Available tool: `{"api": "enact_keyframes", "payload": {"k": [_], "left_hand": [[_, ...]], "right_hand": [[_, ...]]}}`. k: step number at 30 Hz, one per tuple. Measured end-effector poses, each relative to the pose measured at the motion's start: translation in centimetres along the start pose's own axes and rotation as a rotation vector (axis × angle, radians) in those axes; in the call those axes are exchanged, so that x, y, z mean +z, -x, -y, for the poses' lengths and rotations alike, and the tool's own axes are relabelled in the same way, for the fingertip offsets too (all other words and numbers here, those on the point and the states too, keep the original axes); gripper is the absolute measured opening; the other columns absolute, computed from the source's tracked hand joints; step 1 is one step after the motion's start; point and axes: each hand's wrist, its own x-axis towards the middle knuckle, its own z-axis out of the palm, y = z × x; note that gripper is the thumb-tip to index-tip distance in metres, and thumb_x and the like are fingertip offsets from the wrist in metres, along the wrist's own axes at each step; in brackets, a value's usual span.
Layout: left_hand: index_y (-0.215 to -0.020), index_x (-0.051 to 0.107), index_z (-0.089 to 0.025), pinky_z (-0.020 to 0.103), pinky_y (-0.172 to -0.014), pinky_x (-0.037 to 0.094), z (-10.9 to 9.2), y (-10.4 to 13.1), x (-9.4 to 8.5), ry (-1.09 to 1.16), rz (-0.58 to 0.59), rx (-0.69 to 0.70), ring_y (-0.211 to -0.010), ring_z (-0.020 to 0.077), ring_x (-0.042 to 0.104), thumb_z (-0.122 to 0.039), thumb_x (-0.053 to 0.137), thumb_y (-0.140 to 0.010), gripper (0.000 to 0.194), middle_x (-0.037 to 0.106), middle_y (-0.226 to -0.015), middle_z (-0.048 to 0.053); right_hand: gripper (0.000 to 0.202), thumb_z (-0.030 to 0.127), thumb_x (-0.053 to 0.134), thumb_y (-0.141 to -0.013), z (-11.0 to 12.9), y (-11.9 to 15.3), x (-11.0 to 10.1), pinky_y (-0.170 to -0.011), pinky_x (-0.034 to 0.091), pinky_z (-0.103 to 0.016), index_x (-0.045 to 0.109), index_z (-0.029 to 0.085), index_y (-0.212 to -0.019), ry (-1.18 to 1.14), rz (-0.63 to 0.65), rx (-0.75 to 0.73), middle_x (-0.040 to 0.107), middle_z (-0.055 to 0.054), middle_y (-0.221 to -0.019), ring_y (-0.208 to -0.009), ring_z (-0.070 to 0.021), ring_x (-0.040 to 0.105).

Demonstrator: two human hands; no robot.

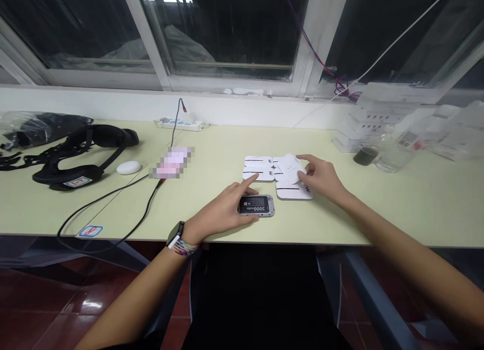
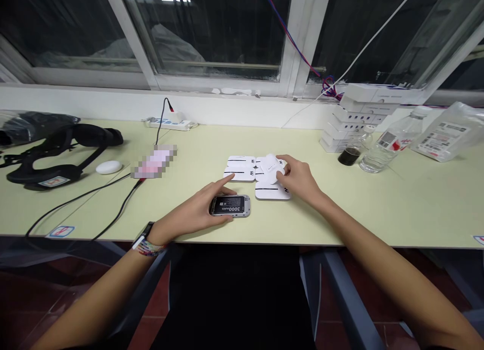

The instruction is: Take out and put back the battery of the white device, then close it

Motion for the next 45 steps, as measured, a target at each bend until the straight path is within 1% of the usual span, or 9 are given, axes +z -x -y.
{"api": "enact_keyframes", "payload": {"k": [2,9,15,19,22,26,29,36,45], "left_hand": [[-0.174,0.023,-0.037,0.052,-0.117,0.048,-0.1,0.0,0.0,-0.006,0.001,-0.003,-0.139,0.0329,0.059,-0.037,0.079,-0.094,0.098,0.068,-0.147,0.008],[-0.173,0.027,-0.035,0.055,-0.122,0.044,0.3,0.5,-0.7,-0.063,0.01,-0.029,-0.145,0.0343,0.054,-0.041,0.083,-0.09,0.101,0.061,-0.153,0.009],[-0.171,0.03,-0.036,0.058,-0.124,0.044,0.1,2.1,-2.0,-0.065,0.012,-0.088,-0.148,0.0363,0.052,-0.039,0.08,-0.091,0.095,0.06,-0.154,0.009],[-0.17,0.032,-0.037,0.057,-0.123,0.044,0.2,2.5,-2.2,-0.039,0.011,-0.106,-0.146,0.0355,0.055,-0.036,0.078,-0.093,0.089,0.064,-0.151,0.008],[-0.171,0.031,-0.037,0.057,-0.124,0.043,0.6,2.5,-2.0,-0.038,0.014,-0.112,-0.147,0.0354,0.055,-0.037,0.076,-0.096,0.087,0.064,-0.152,0.008],[-0.171,0.029,-0.039,0.055,-0.125,0.042,1.1,2.3,-1.9,-0.017,0.018,-0.097,-0.147,0.0337,0.055,-0.036,0.077,-0.096,0.09,0.064,-0.152,0.007],[-0.172,0.026,-0.038,0.054,-0.126,0.041,1.4,2.2,-1.8,0.023,0.018,-0.097,-0.146,0.0322,0.057,-0.035,0.079,-0.095,0.094,0.065,-0.151,0.007],[-0.174,0.025,-0.034,0.056,-0.129,0.039,1.7,2.0,-1.8,0.06,0.007,-0.19,-0.159,0.037,0.043,-0.042,0.083,-0.089,0.103,0.042,-0.174,0.011],[-0.173,0.027,-0.033,0.05,-0.126,0.044,1.8,1.7,-1.8,0.158,0.006,-0.235,-0.15,0.0356,0.055,-0.037,0.087,-0.084,0.108,0.05,-0.169,0.01]], "right_hand": [[0.058,0.027,0.064,-0.083,-0.3,0.2,0.2,-0.069,0.047,-0.034,0.072,0.018,-0.139,0.048,0.01,0.011,0.067,-0.001,-0.076,-0.071,-0.021,0.061],[0.046,0.032,0.064,-0.085,0.0,0.4,0.0,-0.058,0.032,-0.032,0.076,0.018,-0.128,0.14,0.134,0.146,0.06,0.0,-0.068,-0.062,-0.0186,0.053],[0.045,0.034,0.066,-0.086,0.1,0.5,-0.2,-0.059,0.036,-0.032,0.078,0.018,-0.126,0.193,0.189,0.16,0.066,-0.002,-0.07,-0.065,-0.0204,0.058],[0.034,0.034,0.065,-0.089,0.6,0.7,0.0,-0.06,0.036,-0.032,0.081,0.019,-0.116,0.237,0.151,0.129,0.067,-0.003,-0.07,-0.064,-0.0203,0.057],[0.024,0.029,0.061,-0.093,2.1,1.3,0.7,-0.062,0.036,-0.032,0.08,0.02,-0.105,0.188,0.199,-0.04,0.067,-0.001,-0.069,-0.063,-0.0179,0.056],[0.015,0.015,0.059,-0.09,5.5,2.2,2.5,-0.066,0.035,-0.029,0.074,0.02,-0.089,0.089,0.442,-0.462,0.067,0.001,-0.073,-0.067,-0.0136,0.056],[0.016,0.009,0.057,-0.088,8.0,1.9,4.4,-0.065,0.033,-0.028,0.068,0.02,-0.086,0.027,0.603,-0.681,0.066,0.003,-0.078,-0.068,-0.0112,0.052],[0.007,0.015,0.06,-0.086,10.3,-0.9,7.6,-0.061,0.027,-0.03,0.059,0.021,-0.084,0.062,0.727,-0.771,0.057,0.005,-0.068,-0.062,-0.0119,0.048],[0.019,0.025,0.065,-0.083,11.5,-1.9,8.2,-0.06,0.02,-0.033,0.048,0.022,-0.074,0.13,0.811,-0.829,0.053,0.005,-0.065,-0.059,-0.0127,0.041]]}}
